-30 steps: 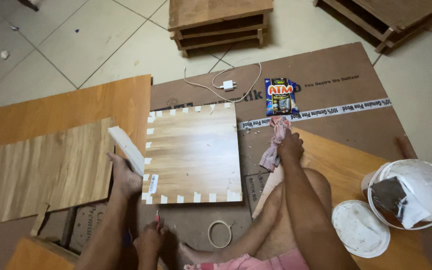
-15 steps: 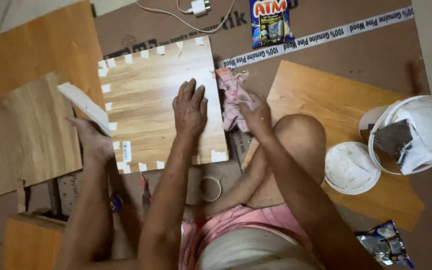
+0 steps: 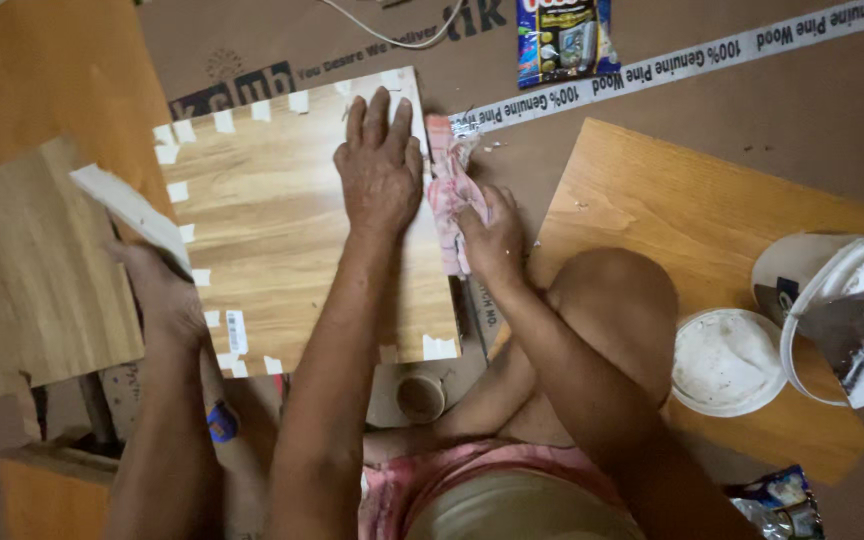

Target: The person applies masking tape to the edges of a wooden board, then uses a metal file to smooth the edges. After filing, the person wipes the board with a cloth and applies a white substance from a bucket onto the surface using a brush.

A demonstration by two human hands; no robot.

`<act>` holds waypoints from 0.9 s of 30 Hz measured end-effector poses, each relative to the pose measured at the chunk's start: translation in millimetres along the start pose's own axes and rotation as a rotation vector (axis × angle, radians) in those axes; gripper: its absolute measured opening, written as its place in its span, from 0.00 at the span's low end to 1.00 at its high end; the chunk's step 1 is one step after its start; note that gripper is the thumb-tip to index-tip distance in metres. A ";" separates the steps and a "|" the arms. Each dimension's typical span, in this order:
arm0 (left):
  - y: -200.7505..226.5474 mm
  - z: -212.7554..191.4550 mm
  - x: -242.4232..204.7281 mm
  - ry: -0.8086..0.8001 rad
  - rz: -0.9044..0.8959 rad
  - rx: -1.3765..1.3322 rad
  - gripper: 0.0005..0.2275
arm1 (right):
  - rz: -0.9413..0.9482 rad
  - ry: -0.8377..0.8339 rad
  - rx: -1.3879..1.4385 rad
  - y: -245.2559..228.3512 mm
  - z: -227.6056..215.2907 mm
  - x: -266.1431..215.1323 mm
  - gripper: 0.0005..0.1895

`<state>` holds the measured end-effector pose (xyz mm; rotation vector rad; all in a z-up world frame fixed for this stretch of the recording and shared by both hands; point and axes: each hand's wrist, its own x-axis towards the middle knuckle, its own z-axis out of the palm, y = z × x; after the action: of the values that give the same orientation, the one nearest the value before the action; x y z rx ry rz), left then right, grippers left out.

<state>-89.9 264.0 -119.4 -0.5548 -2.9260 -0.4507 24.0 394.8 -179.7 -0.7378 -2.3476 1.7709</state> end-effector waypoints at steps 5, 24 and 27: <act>3.8 -1.3 5.0 -0.007 -0.039 -0.004 0.20 | -0.233 0.063 0.047 -21.5 12.7 45.6 0.19; 10.2 -9.7 2.7 -0.041 -0.072 0.035 0.19 | -0.122 0.181 0.075 6.4 63.7 171.9 0.22; 9.7 -7.2 -1.9 0.110 0.034 -0.030 0.19 | 0.065 0.088 0.052 3.7 56.3 115.9 0.19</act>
<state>-84.1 269.8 -110.3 -0.5635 -2.8059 -0.5048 -97.1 397.3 -223.9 -0.8756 -2.2372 1.7787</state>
